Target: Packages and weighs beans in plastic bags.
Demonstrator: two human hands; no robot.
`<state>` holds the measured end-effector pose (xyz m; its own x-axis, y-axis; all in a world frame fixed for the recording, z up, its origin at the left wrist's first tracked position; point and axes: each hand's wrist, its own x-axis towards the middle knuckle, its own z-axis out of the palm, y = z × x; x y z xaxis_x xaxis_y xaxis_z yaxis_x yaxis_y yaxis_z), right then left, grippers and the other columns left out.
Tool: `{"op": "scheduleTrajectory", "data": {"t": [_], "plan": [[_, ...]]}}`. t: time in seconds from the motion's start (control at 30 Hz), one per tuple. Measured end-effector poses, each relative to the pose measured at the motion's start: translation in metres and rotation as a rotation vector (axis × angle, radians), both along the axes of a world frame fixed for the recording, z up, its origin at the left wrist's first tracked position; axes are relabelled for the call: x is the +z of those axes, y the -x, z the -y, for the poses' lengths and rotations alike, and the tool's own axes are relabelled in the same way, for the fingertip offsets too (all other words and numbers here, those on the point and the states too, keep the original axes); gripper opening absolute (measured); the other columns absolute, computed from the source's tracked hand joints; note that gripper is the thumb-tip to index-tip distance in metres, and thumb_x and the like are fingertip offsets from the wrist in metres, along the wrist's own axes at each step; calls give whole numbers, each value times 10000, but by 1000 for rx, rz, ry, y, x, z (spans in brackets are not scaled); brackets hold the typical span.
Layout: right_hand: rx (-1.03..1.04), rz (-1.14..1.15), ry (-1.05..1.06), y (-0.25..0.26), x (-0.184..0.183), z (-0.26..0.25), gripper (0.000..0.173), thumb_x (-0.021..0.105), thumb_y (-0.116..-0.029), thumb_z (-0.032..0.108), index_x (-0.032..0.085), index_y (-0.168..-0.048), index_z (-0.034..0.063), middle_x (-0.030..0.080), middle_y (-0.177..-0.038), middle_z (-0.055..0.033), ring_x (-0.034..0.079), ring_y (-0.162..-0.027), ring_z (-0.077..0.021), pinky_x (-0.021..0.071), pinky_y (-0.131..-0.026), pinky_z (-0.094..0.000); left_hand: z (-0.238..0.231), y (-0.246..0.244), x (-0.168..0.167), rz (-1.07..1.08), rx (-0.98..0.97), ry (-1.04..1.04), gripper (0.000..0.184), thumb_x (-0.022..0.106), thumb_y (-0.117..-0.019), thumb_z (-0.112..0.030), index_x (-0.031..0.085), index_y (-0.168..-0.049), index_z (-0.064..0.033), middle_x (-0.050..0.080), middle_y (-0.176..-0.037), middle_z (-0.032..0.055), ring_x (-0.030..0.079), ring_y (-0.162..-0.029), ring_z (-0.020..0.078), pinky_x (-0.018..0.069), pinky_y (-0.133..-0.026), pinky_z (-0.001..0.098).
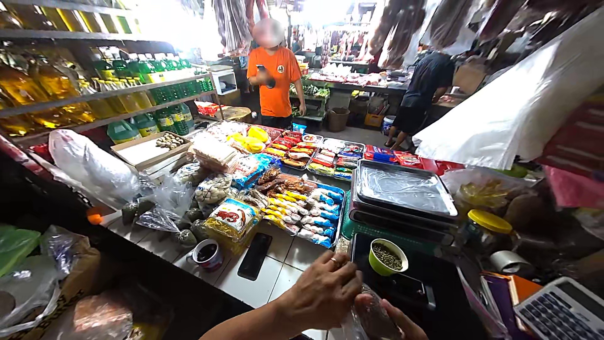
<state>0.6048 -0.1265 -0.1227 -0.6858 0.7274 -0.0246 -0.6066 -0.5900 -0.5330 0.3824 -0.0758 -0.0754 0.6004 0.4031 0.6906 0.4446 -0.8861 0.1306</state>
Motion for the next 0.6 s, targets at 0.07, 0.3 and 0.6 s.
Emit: {"op": "scheduleTrajectory", "data": {"t": [0.07, 0.3, 0.6], "plan": [[-53, -5, -80, -5, -11, -4, 469, 590, -1020, 308, 554, -1466, 169, 622, -1380, -132, 713, -964, -175, 605, -693, -272, 2, 7, 3, -116, 187, -127, 399, 464, -1034, -314, 630, -726, -124, 610, -679, 31, 633, -687, 218, 501, -604, 366], [38, 90, -248, -10, -26, 4, 670, 655, -997, 277, 365, -1597, 213, 564, -1450, -186, 708, -1021, -260, 620, -765, -375, -3, 40, 28, -219, -556, 798, 313, 526, -1059, -163, 687, -891, 46, 657, -740, 152, 647, -700, 241, 516, -670, 414], [-534, 487, -562, 0, -12, 25, 773, 807, -875, 184, 403, -1533, 233, 639, -1367, 11, 732, -929, -158, 647, -706, -331, 4, 31, 12, 52, -293, 1000, 312, 474, -1072, -110, 659, -948, 108, 622, -752, 102, 555, -699, 62, 465, -694, 225]]}}
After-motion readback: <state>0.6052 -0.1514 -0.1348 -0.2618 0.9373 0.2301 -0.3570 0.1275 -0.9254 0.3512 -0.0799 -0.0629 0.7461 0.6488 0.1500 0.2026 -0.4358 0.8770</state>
